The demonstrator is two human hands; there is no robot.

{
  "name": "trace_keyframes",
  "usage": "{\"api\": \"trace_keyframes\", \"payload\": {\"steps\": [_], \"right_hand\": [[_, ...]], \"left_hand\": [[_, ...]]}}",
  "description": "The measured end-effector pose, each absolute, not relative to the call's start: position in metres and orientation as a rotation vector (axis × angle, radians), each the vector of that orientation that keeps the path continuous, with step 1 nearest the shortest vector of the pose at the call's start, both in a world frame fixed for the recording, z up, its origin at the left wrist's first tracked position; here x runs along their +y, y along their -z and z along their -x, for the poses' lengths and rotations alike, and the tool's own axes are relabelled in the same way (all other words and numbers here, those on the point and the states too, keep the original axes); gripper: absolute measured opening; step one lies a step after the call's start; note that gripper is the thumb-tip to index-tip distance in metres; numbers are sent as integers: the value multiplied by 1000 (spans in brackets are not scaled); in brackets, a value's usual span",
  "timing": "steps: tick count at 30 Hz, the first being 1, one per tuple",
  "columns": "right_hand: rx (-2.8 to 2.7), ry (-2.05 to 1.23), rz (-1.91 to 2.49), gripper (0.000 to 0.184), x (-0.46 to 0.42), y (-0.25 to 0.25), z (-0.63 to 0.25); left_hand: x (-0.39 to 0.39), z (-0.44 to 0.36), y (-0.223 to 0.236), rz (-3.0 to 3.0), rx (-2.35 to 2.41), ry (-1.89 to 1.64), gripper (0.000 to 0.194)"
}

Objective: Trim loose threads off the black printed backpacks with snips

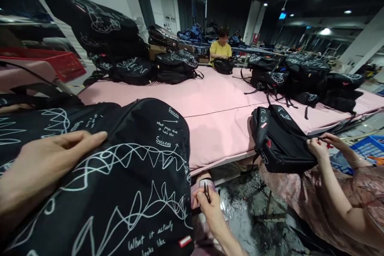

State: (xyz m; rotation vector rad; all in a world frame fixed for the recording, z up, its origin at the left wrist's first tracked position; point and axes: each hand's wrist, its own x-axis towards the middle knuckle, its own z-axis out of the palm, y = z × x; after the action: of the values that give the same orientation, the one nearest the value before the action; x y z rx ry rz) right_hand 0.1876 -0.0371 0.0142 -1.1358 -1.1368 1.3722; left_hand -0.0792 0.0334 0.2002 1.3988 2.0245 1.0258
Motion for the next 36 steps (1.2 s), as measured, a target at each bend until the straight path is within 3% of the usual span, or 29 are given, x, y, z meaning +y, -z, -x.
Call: {"api": "trace_keyframes", "payload": {"steps": [4, 7, 13, 15, 18, 22, 26, 36], "right_hand": [[-1173, -1177, 1125, 34, -17, -39, -195], [-1431, -1019, 1038, 27, -3, -76, -196], [-1959, -786, 790, 23, 5, -116, -190], [-2109, -753, 811, 21, 4, -121, -191], [-2375, -689, 903, 17, 5, -133, -193], [-2721, -536, 972, 28, 7, -144, -184], [-2595, -721, 895, 10, 4, -131, -174], [-2049, -1216, 658, 28, -6, -113, -173]], "left_hand": [[37, 42, -175, -1816, 1873, -751, 29], [35, 9, -154, -1979, 1477, -589, 28], [45, 5, -178, -2689, 1356, -543, 27], [52, 17, -185, -2905, 1300, -325, 41], [59, 26, -182, -2949, 1188, 14, 78], [57, 18, -160, -2969, 1298, 72, 89], [54, 11, -139, -2945, 1407, -32, 92], [46, -2, -124, -2866, 1494, -347, 87]]}}
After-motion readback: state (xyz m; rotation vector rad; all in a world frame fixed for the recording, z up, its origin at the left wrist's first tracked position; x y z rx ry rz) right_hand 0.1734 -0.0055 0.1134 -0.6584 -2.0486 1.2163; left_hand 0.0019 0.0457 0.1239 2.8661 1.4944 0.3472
